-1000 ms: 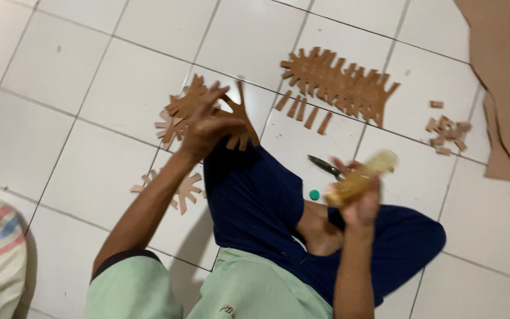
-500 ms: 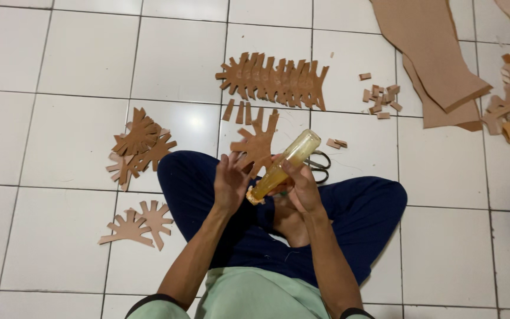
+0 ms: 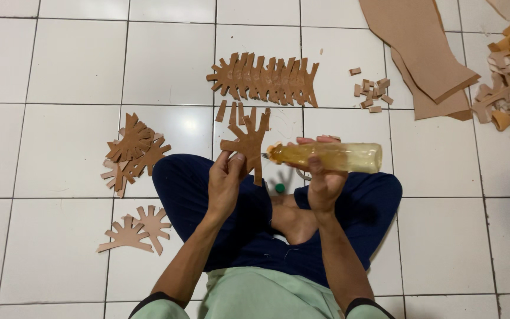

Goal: The person sits on a tiled floor and applies glue from a plastic bottle to small rectangular cardboard pieces, then attaches them to star-shaped cardboard cutouts. The person repeats this process for multiple star-shaped pieces, arranging the glued pieces in rows on the floor.

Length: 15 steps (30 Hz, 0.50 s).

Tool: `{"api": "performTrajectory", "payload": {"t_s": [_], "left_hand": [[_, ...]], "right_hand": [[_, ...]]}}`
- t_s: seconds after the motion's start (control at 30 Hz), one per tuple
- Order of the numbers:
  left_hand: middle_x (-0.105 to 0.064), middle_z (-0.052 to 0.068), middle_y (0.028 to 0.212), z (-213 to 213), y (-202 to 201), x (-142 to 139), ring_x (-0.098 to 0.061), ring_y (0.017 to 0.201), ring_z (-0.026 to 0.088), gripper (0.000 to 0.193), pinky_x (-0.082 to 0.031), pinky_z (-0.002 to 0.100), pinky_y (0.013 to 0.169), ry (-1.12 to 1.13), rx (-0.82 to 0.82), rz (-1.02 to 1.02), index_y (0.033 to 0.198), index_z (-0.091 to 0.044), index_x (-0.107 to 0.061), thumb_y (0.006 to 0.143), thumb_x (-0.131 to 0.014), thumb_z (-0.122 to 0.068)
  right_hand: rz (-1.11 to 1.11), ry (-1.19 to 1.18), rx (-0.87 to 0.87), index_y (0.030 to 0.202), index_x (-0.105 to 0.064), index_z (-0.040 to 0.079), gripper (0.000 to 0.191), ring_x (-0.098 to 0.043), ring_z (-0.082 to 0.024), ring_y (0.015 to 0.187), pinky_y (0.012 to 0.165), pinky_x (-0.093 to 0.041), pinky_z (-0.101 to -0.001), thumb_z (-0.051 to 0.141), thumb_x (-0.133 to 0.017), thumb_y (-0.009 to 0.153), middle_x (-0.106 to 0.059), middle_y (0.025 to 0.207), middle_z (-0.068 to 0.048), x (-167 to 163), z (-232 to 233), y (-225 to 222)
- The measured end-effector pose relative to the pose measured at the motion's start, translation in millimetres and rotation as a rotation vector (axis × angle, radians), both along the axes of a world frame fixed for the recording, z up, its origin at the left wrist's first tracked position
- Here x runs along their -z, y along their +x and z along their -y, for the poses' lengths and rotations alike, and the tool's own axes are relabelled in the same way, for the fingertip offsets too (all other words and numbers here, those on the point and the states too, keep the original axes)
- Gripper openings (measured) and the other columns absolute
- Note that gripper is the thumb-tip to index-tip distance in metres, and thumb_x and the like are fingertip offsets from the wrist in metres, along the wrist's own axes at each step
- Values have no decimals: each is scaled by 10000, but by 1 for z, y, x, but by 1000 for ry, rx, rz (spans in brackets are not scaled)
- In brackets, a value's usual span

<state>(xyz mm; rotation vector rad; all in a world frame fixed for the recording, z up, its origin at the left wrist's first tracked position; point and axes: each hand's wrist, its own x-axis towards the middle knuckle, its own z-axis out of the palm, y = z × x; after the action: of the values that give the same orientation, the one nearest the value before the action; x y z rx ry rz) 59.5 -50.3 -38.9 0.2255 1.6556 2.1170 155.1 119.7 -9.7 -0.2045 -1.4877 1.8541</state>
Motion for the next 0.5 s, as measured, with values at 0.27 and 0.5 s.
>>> {"api": "performTrajectory", "payload": {"t_s": [0.27, 0.5], "left_hand": [[-520, -62, 689, -4, 17, -1, -421, 587, 21, 266, -351, 211, 517, -44, 11, -108, 1182, 34, -634, 1056, -553, -186], [-520, -50, 703, -3, 17, 3, -409, 598, 25, 279, -347, 213, 521, -86, -45, -132, 1199, 53, -639, 1086, -562, -191]], "right_hand": [[2, 147, 23, 1320, -466, -42, 439, -727, -357, 1116, 931, -675, -420, 214, -689, 1040, -681, 1200, -261, 3, 13, -10], [42, 233, 20, 1312, -496, -43, 389, -747, -338, 1118, 976, -666, -414, 171, -679, 1043, -708, 1187, -255, 9, 11, -9]]}}
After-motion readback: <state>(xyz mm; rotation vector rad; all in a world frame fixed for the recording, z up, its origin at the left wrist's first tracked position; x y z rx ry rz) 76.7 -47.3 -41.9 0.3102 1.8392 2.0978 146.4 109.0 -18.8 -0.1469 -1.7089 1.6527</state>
